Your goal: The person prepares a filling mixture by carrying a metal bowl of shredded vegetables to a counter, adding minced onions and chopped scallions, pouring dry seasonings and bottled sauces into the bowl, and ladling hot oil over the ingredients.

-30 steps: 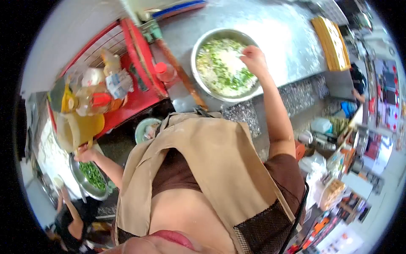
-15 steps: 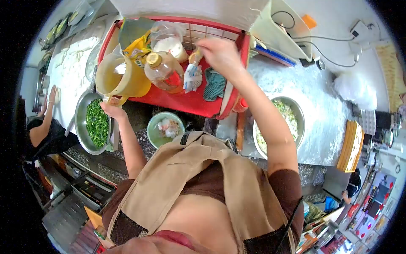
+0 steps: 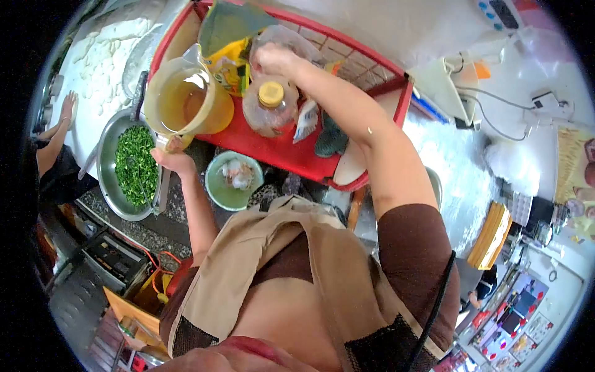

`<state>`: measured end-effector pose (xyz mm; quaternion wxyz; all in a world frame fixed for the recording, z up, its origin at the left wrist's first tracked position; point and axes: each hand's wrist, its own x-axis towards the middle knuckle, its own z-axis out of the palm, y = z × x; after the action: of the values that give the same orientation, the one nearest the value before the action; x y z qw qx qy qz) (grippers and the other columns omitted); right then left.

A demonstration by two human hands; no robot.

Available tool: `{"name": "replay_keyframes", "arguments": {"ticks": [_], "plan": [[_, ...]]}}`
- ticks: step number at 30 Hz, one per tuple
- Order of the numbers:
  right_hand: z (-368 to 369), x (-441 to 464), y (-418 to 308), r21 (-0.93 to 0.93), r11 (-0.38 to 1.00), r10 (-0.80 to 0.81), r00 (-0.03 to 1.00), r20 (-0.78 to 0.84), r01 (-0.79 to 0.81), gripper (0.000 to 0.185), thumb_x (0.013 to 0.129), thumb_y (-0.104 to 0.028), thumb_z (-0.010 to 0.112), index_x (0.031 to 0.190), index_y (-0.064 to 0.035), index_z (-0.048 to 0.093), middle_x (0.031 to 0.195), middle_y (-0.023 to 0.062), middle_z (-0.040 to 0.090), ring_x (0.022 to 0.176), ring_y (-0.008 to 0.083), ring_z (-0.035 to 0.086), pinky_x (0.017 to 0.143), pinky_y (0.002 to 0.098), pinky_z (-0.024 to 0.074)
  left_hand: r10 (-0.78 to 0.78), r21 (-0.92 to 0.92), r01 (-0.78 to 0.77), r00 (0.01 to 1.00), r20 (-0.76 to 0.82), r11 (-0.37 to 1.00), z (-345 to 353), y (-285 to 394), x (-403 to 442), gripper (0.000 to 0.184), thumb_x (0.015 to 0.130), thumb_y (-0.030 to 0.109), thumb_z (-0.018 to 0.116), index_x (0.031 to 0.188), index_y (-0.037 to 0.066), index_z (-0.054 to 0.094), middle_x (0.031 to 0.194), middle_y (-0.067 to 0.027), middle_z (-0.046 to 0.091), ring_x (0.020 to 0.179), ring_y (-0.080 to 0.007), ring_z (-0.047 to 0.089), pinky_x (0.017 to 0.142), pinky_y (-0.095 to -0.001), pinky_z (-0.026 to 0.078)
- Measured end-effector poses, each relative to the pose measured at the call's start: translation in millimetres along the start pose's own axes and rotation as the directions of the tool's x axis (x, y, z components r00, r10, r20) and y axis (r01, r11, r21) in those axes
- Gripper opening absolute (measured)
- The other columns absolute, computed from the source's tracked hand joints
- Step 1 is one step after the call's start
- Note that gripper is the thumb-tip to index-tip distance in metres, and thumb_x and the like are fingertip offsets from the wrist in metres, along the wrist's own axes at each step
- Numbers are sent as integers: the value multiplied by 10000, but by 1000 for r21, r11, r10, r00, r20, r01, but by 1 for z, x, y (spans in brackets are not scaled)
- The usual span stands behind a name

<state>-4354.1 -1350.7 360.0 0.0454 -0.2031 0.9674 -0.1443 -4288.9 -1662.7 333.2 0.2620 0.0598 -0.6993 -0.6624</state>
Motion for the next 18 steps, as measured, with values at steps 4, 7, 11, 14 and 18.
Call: {"name": "replay_keyframes", "arguments": {"ticks": [4,7,11,14,18], "plan": [[-14,-1,-18,129,970,229,948,-222,-205,143,642,-163,617,769,-159,684,735,78,645,716,233,624,661,343,492,-117,-188,122,993,35,975,-2,11,7,191,885,209,346,770,61,383,695,-39,460,592,-128,438,560,-261,392],[-27,-8,-26,688,607,584,810,-48,-397,111,698,-115,657,802,-83,678,710,62,651,623,137,617,617,270,503,-139,-188,144,989,41,972,0,17,9,199,883,229,362,778,64,397,690,-36,465,597,-129,451,567,-255,397],[-56,-40,-36,999,0,583,811,41,-50,123,699,49,642,818,71,622,740,110,619,610,165,599,590,258,526,-119,-79,127,989,91,989,-6,23,7,289,874,306,346,822,36,435,781,-68,482,679,-156,475,634,-280,408],[-103,-103,-56,994,-107,573,818,49,15,168,849,-109,547,960,17,563,821,72,597,662,138,577,577,212,492,-149,-75,156,984,94,985,3,42,0,365,866,353,334,863,4,440,847,-105,472,757,-189,464,712,-329,404],[-132,-239,-75,981,11,725,675,-141,192,242,796,-21,573,1004,98,545,956,159,589,843,198,602,745,259,504,-78,193,107,985,-153,975,-7,36,-26,240,852,212,447,895,-20,402,916,-128,435,837,-194,435,773,-328,381]]}}
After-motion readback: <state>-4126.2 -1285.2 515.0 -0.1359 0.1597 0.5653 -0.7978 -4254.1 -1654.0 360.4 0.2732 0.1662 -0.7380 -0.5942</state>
